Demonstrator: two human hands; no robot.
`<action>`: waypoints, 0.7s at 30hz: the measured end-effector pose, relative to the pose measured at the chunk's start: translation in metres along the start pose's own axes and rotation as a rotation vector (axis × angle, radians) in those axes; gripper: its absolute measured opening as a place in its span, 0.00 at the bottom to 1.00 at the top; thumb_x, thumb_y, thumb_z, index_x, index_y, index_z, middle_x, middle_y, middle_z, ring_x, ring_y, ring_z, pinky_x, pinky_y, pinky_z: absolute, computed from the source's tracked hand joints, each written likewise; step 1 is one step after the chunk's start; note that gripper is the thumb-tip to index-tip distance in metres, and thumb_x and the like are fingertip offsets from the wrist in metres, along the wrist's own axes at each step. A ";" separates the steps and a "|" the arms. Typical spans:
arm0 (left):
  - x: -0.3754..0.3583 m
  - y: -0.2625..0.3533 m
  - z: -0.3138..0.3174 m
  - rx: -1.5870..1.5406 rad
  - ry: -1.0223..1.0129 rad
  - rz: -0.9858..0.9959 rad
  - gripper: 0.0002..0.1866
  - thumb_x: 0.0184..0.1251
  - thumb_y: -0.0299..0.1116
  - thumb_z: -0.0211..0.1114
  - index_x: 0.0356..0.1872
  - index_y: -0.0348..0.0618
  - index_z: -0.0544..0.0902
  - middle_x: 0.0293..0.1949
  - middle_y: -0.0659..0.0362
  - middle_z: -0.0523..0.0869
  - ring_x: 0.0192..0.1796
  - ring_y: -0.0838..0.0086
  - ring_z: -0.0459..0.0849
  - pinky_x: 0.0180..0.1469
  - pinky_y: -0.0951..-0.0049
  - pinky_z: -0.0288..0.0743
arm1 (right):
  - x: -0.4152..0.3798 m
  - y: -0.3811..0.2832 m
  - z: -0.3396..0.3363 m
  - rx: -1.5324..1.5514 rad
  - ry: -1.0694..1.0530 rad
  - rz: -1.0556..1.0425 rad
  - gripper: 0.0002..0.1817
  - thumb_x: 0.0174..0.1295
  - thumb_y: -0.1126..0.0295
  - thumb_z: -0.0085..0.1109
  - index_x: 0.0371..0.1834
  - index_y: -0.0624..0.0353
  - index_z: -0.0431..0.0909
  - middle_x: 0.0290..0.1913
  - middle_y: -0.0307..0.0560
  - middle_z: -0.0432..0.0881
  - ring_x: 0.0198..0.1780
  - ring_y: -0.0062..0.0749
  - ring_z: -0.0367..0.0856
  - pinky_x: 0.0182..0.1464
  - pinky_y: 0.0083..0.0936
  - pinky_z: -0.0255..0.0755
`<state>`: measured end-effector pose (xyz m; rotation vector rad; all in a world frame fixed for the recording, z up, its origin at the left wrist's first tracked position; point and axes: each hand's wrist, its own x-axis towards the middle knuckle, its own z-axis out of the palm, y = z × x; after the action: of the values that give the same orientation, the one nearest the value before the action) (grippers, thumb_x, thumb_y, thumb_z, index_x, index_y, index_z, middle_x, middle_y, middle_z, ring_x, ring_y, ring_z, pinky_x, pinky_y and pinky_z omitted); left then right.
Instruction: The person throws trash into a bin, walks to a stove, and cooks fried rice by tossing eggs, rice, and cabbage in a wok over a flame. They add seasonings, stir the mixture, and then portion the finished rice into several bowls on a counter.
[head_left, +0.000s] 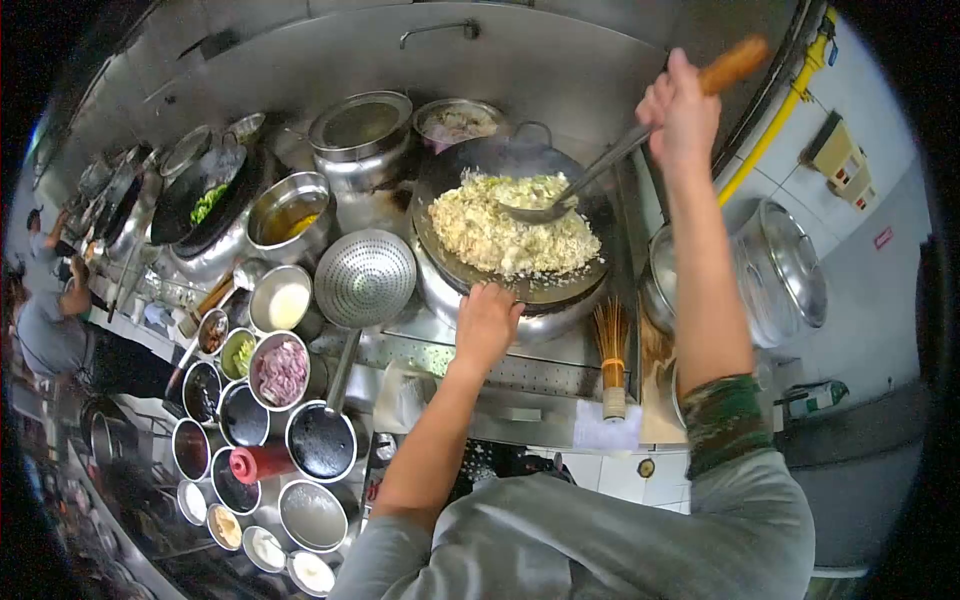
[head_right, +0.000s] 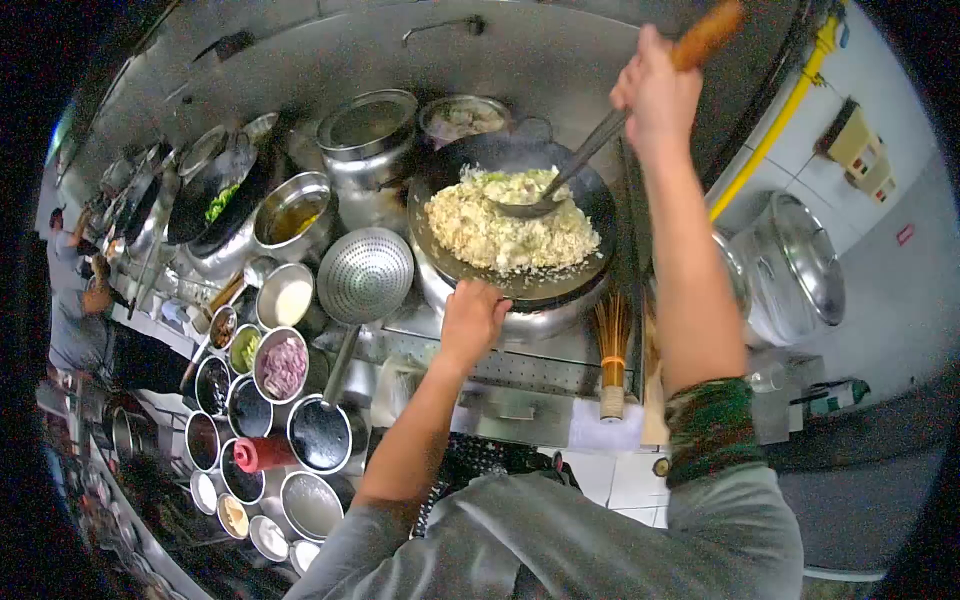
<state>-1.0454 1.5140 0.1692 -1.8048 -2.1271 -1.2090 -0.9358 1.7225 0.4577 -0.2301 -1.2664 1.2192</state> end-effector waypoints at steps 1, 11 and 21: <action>0.001 0.002 -0.001 0.001 -0.013 -0.020 0.08 0.60 0.35 0.70 0.37 0.44 0.85 0.37 0.56 0.82 0.44 0.55 0.78 0.45 0.56 0.71 | -0.012 0.027 -0.008 -0.041 0.135 0.038 0.20 0.70 0.59 0.61 0.22 0.51 0.66 0.15 0.33 0.65 0.13 0.23 0.63 0.16 0.25 0.58; 0.011 0.046 -0.070 0.074 -0.083 -0.007 0.19 0.59 0.41 0.72 0.49 0.44 0.83 0.47 0.57 0.82 0.53 0.58 0.78 0.52 0.58 0.67 | 0.033 0.081 -0.028 0.020 0.122 0.231 0.18 0.68 0.65 0.58 0.22 0.50 0.63 0.14 0.31 0.59 0.14 0.21 0.56 0.19 0.26 0.55; 0.005 0.093 -0.082 -0.044 -0.066 0.009 0.10 0.62 0.32 0.70 0.34 0.39 0.78 0.35 0.49 0.76 0.40 0.51 0.72 0.42 0.55 0.66 | 0.067 0.063 -0.040 -0.152 -0.028 0.420 0.13 0.70 0.60 0.58 0.31 0.52 0.71 0.14 0.32 0.63 0.11 0.26 0.62 0.13 0.27 0.57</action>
<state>-0.9991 1.4655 0.2737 -1.8958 -2.1407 -1.2206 -0.9509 1.8195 0.4372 -0.6157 -1.3784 1.4842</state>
